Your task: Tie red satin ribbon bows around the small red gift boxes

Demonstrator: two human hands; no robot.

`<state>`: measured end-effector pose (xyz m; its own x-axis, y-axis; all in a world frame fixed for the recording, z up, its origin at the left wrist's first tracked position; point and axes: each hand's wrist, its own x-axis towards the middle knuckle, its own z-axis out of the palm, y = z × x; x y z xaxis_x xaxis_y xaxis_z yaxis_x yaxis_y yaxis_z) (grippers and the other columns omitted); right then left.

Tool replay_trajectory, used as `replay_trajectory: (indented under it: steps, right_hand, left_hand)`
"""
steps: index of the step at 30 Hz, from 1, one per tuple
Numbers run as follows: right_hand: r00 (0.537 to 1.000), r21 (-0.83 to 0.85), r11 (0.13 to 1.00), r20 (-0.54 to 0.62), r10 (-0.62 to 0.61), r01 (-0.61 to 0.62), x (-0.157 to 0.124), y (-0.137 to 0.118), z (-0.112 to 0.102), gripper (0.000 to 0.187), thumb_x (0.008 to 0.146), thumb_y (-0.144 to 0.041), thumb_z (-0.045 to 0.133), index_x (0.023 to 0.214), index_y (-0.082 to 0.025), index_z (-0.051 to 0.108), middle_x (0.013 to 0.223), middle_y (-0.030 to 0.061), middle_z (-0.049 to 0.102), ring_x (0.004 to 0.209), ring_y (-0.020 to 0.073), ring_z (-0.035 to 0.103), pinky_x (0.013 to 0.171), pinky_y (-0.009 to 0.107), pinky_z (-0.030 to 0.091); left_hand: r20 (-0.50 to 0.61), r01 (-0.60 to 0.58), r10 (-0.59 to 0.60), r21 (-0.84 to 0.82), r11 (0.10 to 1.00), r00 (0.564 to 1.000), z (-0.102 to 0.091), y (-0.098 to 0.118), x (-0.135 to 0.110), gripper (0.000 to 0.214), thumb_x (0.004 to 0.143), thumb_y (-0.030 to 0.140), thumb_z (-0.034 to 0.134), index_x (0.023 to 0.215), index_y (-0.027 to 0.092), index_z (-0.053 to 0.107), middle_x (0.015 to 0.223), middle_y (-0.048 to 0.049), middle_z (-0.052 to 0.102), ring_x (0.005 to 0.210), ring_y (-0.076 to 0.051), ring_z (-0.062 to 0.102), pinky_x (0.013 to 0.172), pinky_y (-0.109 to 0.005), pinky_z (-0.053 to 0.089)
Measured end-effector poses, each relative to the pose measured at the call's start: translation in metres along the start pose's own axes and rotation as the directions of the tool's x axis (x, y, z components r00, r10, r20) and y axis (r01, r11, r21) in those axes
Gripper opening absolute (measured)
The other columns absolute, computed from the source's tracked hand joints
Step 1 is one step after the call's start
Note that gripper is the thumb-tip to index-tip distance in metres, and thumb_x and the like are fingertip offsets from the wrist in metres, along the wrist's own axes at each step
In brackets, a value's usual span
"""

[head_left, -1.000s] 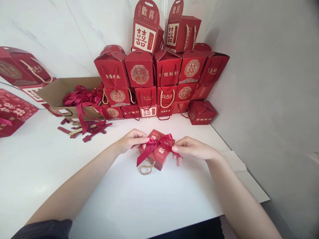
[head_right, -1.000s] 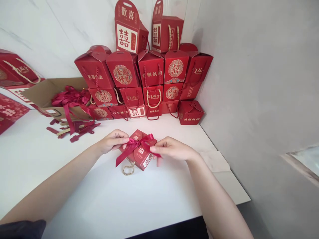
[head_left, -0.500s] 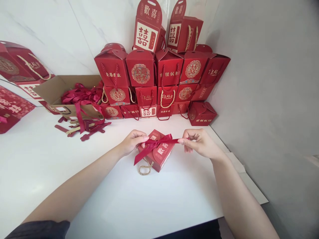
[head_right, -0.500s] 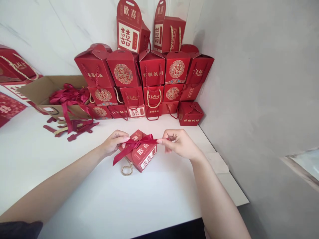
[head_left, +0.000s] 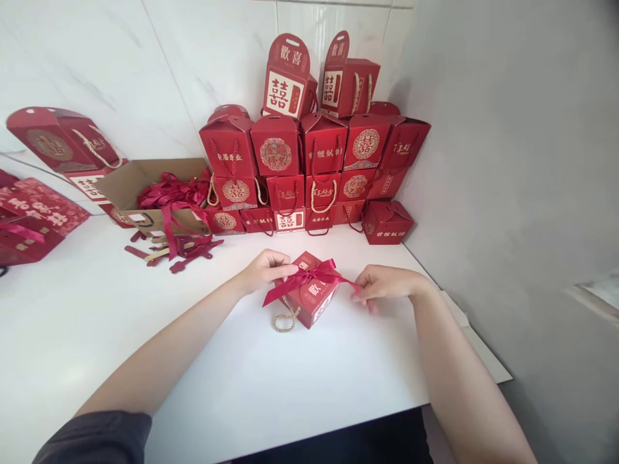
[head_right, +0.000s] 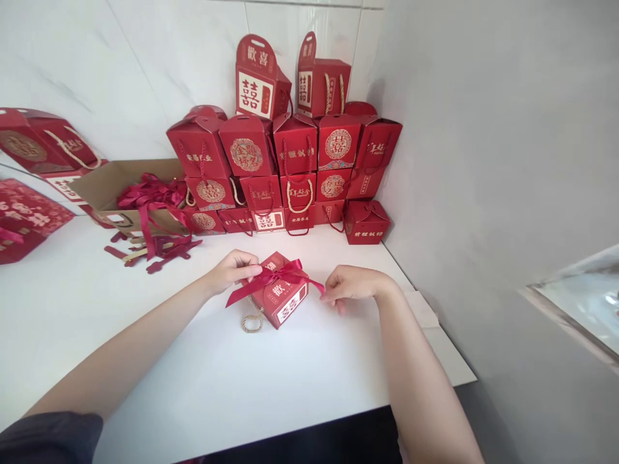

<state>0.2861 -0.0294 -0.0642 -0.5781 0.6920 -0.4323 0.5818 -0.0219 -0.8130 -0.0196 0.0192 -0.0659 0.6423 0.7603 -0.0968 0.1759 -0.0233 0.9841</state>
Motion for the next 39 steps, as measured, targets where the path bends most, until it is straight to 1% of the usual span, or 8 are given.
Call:
replay_trajectory:
  steps: [4, 9, 25, 27, 30, 32, 36, 39]
  right_hand:
    - [0.907, -0.099, 0.994, -0.414, -0.084, 0.047, 0.005, 0.001, 0.0, 0.019, 0.082, -0.036, 0.061, 0.077, -0.019, 0.066, 0.07, 0.0026, 0.068, 0.066, 0.0173, 0.06, 0.062, 0.029, 0.043]
    - [0.687, 0.052, 0.859, -0.626, -0.369, 0.509, 0.023, -0.019, 0.02, 0.029, 0.09, -0.045, 0.053, 0.104, -0.021, 0.061, 0.104, 0.0052, 0.064, 0.093, 0.0179, 0.061, 0.083, 0.033, 0.047]
    - [0.75, 0.259, 0.789, -0.565, -0.343, 0.557, 0.041, -0.029, 0.039, 0.039, 0.086, -0.052, 0.06, 0.067, -0.018, 0.064, 0.123, 0.007, 0.058, 0.118, 0.0247, 0.053, 0.098, 0.038, 0.041]
    - [0.679, 0.215, 0.763, -0.64, -0.361, 0.609, 0.033, -0.029, 0.034, 0.037, 0.091, -0.051, 0.051, 0.08, -0.021, 0.068, 0.121, 0.0061, 0.061, 0.118, 0.024, 0.054, 0.097, 0.039, 0.043]
    - [0.39, -0.089, 0.736, -0.802, -0.452, 0.671, 0.01, -0.04, 0.032, 0.033, 0.096, -0.044, 0.044, 0.089, -0.025, 0.069, 0.114, 0.0052, 0.062, 0.112, 0.0218, 0.056, 0.097, 0.04, 0.044]
    - [0.317, -0.354, 0.721, -0.721, -0.616, 0.596, -0.002, -0.053, 0.042, 0.029, 0.095, -0.038, 0.05, 0.08, -0.024, 0.071, 0.104, 0.0057, 0.064, 0.103, 0.0213, 0.059, 0.094, 0.04, 0.044]
    - [0.38, -0.715, 0.506, -0.349, -0.857, 0.483, 0.0, -0.077, 0.081, 0.023, 0.093, -0.031, 0.056, 0.08, -0.021, 0.072, 0.108, 0.0067, 0.067, 0.103, 0.0227, 0.059, 0.091, 0.042, 0.045]
    - [0.413, -0.867, 0.395, -0.254, -0.875, 0.303, 0.017, -0.081, 0.104, 0.024, 0.094, -0.028, 0.053, 0.084, -0.017, 0.072, 0.118, 0.0095, 0.066, 0.113, 0.0274, 0.056, 0.093, 0.045, 0.043]
  left_hand:
    - [0.139, -0.04, 0.014, 0.185, 0.982, 0.99, -0.006, 0.013, -0.004, 0.035, 0.067, 0.039, 0.079, 0.064, 0.013, 0.056, 0.056, 0.0043, 0.048, 0.05, -0.007, 0.04, 0.049, -0.02, 0.029]
    - [0.143, -0.092, 0.045, 0.342, 0.935, 0.989, -0.004, 0.02, -0.007, 0.035, 0.066, 0.037, 0.08, 0.066, 0.014, 0.054, 0.055, 0.0069, 0.04, 0.05, -0.006, 0.033, 0.048, -0.02, 0.023]
    - [0.141, -0.054, 0.011, 0.31, 0.949, 0.99, 0.003, 0.025, -0.008, 0.036, 0.072, 0.046, 0.072, 0.067, 0.013, 0.06, 0.058, 0.0031, 0.05, 0.053, -0.008, 0.043, 0.05, -0.021, 0.033]
    - [0.112, -0.019, -0.014, 0.292, 0.956, 0.994, 0.005, 0.029, -0.008, 0.041, 0.079, 0.05, 0.065, 0.062, 0.013, 0.06, 0.056, 0.0021, 0.05, 0.051, -0.008, 0.042, 0.048, -0.021, 0.032]
    - [0.071, 0.021, -0.045, 0.31, 0.951, 0.996, 0.01, 0.032, -0.007, 0.045, 0.08, 0.052, 0.062, 0.056, 0.014, 0.056, 0.052, 0.0022, 0.048, 0.048, -0.007, 0.038, 0.047, -0.022, 0.028]
    - [0.014, 0.016, -0.023, 0.36, 0.933, 1.0, 0.012, 0.032, -0.005, 0.047, 0.078, 0.053, 0.063, 0.053, 0.014, 0.052, 0.05, 0.0034, 0.044, 0.047, -0.007, 0.035, 0.046, -0.023, 0.025]
    - [-0.113, 0.013, 0.056, 0.53, 0.848, 0.992, 0.016, 0.028, 0.002, 0.053, 0.073, 0.051, 0.065, 0.047, 0.017, 0.035, 0.048, 0.0058, 0.024, 0.048, -0.006, 0.021, 0.046, -0.025, 0.013]
    - [-0.127, 0.044, 0.035, 0.571, 0.82, 0.991, 0.017, 0.028, 0.005, 0.058, 0.071, 0.052, 0.064, 0.047, 0.018, 0.024, 0.049, 0.0057, 0.018, 0.049, -0.007, 0.017, 0.046, -0.026, 0.011]
